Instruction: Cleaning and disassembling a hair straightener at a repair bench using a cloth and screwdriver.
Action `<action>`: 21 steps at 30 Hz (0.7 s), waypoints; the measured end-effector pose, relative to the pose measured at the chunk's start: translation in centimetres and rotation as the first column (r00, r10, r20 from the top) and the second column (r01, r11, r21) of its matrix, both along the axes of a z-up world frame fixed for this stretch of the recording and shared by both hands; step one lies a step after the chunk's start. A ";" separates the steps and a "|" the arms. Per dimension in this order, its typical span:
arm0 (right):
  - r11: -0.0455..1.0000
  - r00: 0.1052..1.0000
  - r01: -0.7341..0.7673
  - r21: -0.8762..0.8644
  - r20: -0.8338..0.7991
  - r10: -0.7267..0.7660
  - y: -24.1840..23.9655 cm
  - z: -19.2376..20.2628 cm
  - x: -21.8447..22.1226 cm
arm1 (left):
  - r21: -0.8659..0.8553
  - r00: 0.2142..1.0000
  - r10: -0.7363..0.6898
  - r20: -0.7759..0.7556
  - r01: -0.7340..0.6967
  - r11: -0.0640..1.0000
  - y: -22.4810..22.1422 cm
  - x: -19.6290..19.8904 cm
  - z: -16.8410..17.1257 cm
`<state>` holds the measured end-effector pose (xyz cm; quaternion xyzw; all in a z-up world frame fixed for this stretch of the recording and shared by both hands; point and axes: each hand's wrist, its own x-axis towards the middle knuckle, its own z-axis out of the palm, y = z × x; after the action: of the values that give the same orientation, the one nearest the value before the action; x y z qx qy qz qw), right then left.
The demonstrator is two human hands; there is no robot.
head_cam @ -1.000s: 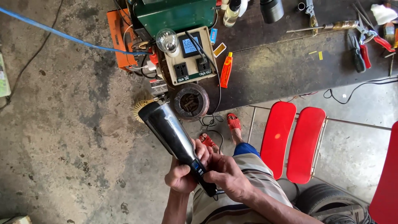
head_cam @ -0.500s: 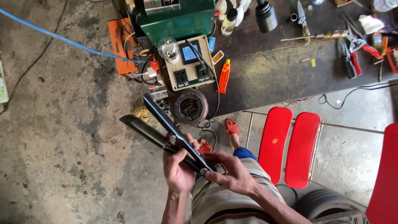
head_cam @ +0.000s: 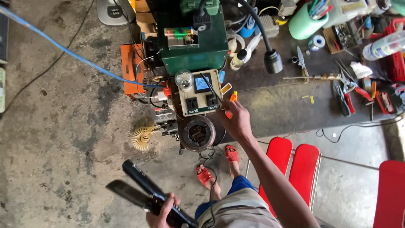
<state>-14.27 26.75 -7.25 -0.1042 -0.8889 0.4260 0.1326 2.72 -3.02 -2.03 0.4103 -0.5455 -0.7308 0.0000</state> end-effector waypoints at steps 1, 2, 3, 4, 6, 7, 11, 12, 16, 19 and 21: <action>0.994 1.000 0.000 0.106 -0.002 0.000 -0.2 -0.5 -1.4 | -0.023 0.984 0.002 0.176 0.002 1.000 -0.4 0.0 0.6; 0.977 1.000 0.000 0.211 -0.005 0.001 -0.3 -1.0 -2.8 | -0.042 0.938 0.005 0.346 0.010 0.999 -0.7 0.0 1.2; 0.977 1.000 -0.006 0.215 0.001 0.006 -0.5 -1.8 -3.7 | -0.038 0.936 0.008 0.351 0.005 0.999 -1.3 0.2 0.9; 0.959 0.999 -0.031 0.280 0.048 0.018 -0.6 -2.6 -4.5 | -0.031 0.924 -0.031 0.381 0.046 0.998 -1.9 0.4 0.6; 0.936 0.995 -0.061 0.345 0.100 0.028 -0.7 -3.8 -5.4 | -0.019 0.908 -0.069 0.412 0.085 0.996 -2.5 0.9 -0.1; 0.923 0.992 -0.078 0.377 0.118 0.036 -0.9 -4.2 -5.6 | -0.023 0.926 -0.032 0.377 0.043 0.999 -2.5 1.3 -0.6; 0.866 0.995 -0.103 0.489 0.040 0.096 -1.3 -4.6 -5.9 | -0.006 0.906 -0.090 0.414 0.102 0.995 -3.0 1.9 -1.7; 0.866 0.994 -0.108 0.489 0.045 0.099 -0.9 -4.7 -5.9 | -0.006 0.904 -0.087 0.419 0.099 0.995 -2.5 1.4 -0.8; 0.888 0.989 -0.146 0.436 0.071 0.127 -0.2 -5.4 -6.0 | 0.003 0.883 -0.039 0.468 0.042 0.999 -0.5 0.6 0.1; 0.849 0.988 -0.152 0.507 0.103 0.116 -1.0 -6.8 -5.9 | -0.049 0.922 0.036 0.385 -0.019 0.999 0.6 1.0 -1.0; 0.804 0.987 -0.162 0.572 0.107 0.122 -1.6 -6.7 -5.8 | -0.061 0.928 0.072 0.366 -0.053 0.997 0.9 1.0 -1.7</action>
<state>-20.09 25.14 -13.97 -0.0061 -0.9853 0.1409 0.0968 3.75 -2.15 -3.77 0.5570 -0.5407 -0.6267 -0.0685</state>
